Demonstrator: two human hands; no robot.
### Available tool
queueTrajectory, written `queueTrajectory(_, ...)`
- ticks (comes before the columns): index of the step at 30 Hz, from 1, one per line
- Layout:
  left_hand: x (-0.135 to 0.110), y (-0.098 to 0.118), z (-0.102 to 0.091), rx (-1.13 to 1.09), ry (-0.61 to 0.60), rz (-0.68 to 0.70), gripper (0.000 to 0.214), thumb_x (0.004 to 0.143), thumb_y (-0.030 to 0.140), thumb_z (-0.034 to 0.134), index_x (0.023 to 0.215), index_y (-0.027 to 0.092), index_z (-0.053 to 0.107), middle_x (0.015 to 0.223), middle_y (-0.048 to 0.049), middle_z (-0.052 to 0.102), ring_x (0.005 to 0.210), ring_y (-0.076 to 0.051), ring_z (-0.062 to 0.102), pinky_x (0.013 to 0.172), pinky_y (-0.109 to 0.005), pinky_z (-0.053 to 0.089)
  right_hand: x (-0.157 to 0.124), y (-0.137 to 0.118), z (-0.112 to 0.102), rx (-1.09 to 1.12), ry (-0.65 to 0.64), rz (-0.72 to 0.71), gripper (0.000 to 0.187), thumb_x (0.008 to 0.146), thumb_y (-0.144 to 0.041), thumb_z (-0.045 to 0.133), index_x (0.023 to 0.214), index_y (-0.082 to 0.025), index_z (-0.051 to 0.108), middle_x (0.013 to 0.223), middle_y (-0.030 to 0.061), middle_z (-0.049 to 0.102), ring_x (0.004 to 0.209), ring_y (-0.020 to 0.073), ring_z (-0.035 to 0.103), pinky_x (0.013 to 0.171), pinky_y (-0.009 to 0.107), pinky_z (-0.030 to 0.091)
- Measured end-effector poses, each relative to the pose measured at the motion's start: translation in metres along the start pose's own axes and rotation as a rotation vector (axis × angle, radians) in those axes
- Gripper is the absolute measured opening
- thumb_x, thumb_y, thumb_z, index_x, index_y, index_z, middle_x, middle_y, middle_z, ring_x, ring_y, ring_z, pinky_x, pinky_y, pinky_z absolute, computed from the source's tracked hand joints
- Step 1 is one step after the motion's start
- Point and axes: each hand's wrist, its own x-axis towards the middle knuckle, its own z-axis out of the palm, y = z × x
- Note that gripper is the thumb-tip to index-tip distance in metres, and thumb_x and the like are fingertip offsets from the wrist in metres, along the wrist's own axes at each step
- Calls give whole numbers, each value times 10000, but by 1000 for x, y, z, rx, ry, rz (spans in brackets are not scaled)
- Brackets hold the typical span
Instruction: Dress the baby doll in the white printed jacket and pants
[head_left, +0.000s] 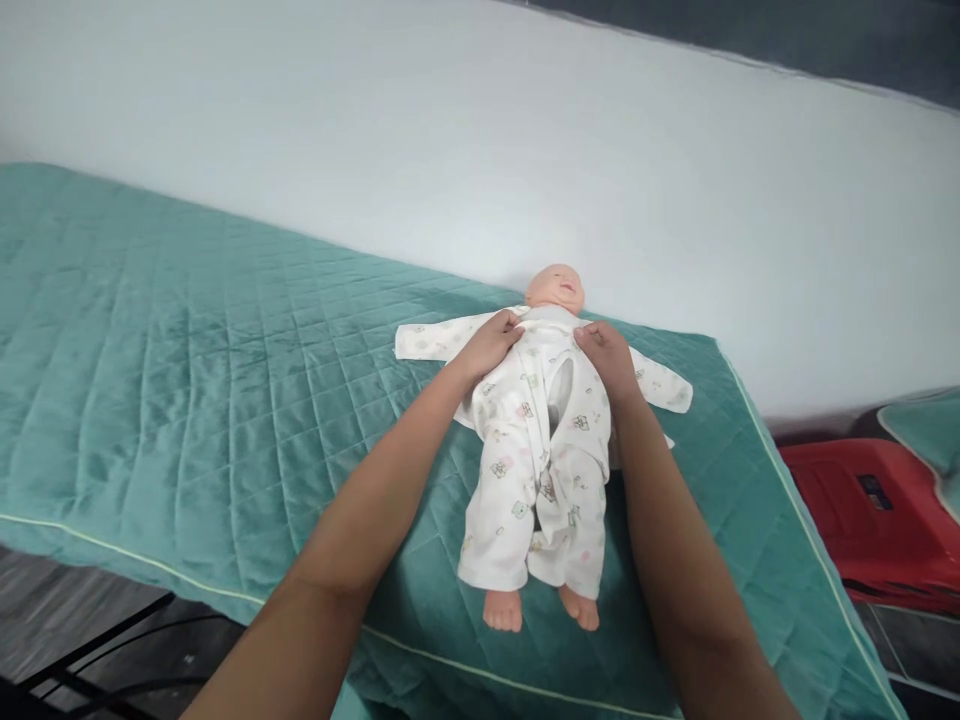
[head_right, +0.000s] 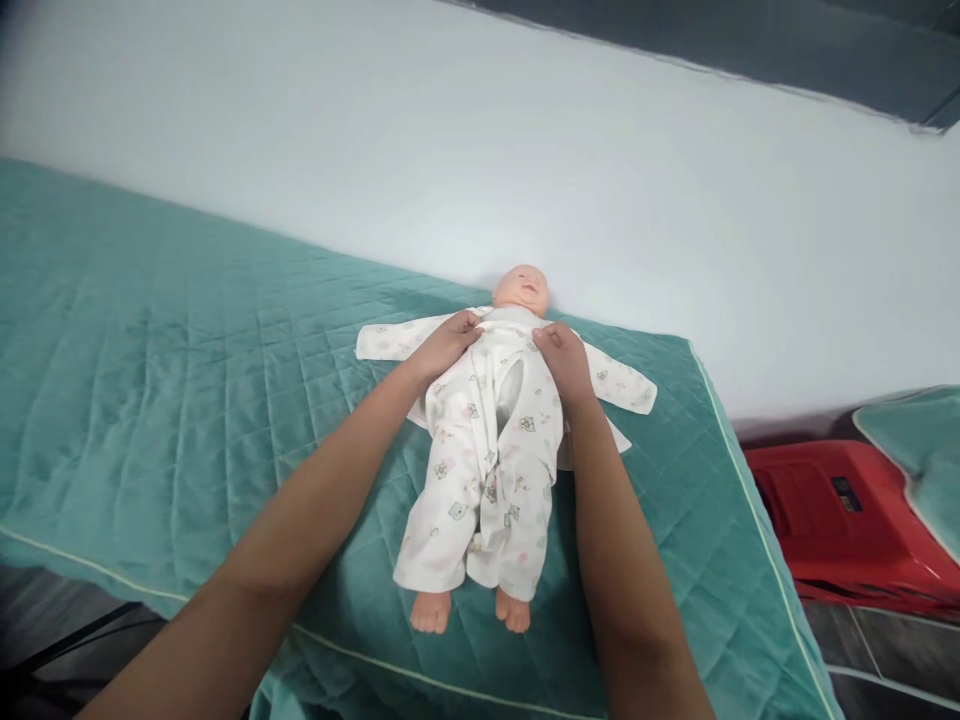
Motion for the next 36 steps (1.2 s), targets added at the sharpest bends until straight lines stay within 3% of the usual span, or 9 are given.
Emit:
queueTrajectory(3, -10, 2, -4, -33, -6, -40, 163, 898, 303, 503, 779, 194, 483, 769, 3, 523, 755, -160, 479, 736, -282, 391, -7, 6, -4, 234, 24, 102, 282, 727, -460, 703, 770, -219, 563, 670, -47, 560, 602, 119, 463, 609, 268, 391)
queueTrajectory(7, -23, 2, -10, 166, 20, -20, 170, 900, 311, 477, 780, 197, 514, 815, -14, 575, 831, -187, 517, 809, -312, 402, -19, 18, -16, 345, 51, 160, 320, 685, -475, 744, 781, -218, 581, 716, -41, 609, 617, 118, 508, 601, 257, 423)
queueTrajectory(11, -33, 3, -17, 279, -34, -34, 134, 893, 297, 438, 842, 209, 525, 849, -20, 602, 851, -196, 534, 829, -333, 412, -33, 24, -31, 202, -37, 222, 321, 691, -490, 737, 722, -208, 588, 665, -45, 599, 568, 107, 464, 548, 243, 368)
queueTrajectory(14, -40, 6, -23, 271, -115, -48, 117, 868, 263, 412, 863, 208, 516, 812, -14, 587, 802, -187, 517, 773, -322, 428, -42, 24, -41, 49, -148, 190, 278, 742, -468, 681, 758, -212, 575, 612, -64, 545, 539, 101, 411, 528, 236, 318)
queueTrajectory(19, -47, 7, -26, 213, -203, -6, 96, 740, 172, 454, 827, 200, 482, 793, 0, 560, 777, -166, 503, 711, -286, 427, -46, 21, -50, -96, -264, 172, 180, 723, -338, 630, 829, -214, 554, 668, -58, 575, 606, 124, 473, 582, 243, 367)
queueTrajectory(23, -48, 9, -29, 98, -269, -12, 134, 757, 207, 479, 887, 200, 505, 855, -2, 606, 796, -161, 552, 743, -288, 453, -47, 19, -51, -116, -288, 142, 178, 686, -268, 622, 845, -208, 570, 815, -12, 639, 752, 161, 558, 667, 271, 437)
queueTrajectory(28, -50, 21, -38, 83, -315, -118, 197, 797, 301, 515, 961, 211, 575, 965, -21, 657, 841, -179, 596, 715, -280, 475, -49, 12, -54, -97, -373, 190, 180, 701, -273, 624, 867, -213, 590, 856, 6, 665, 779, 176, 585, 664, 277, 458)
queueTrajectory(36, -49, 30, -35, 155, -272, -53, 151, 767, 345, 573, 836, 211, 571, 911, -35, 661, 892, -214, 588, 736, -299, 470, -50, 9, -59, 0, -401, 237, 203, 687, -388, 700, 757, -216, 620, 657, -5, 631, 680, 181, 573, 615, 297, 476)
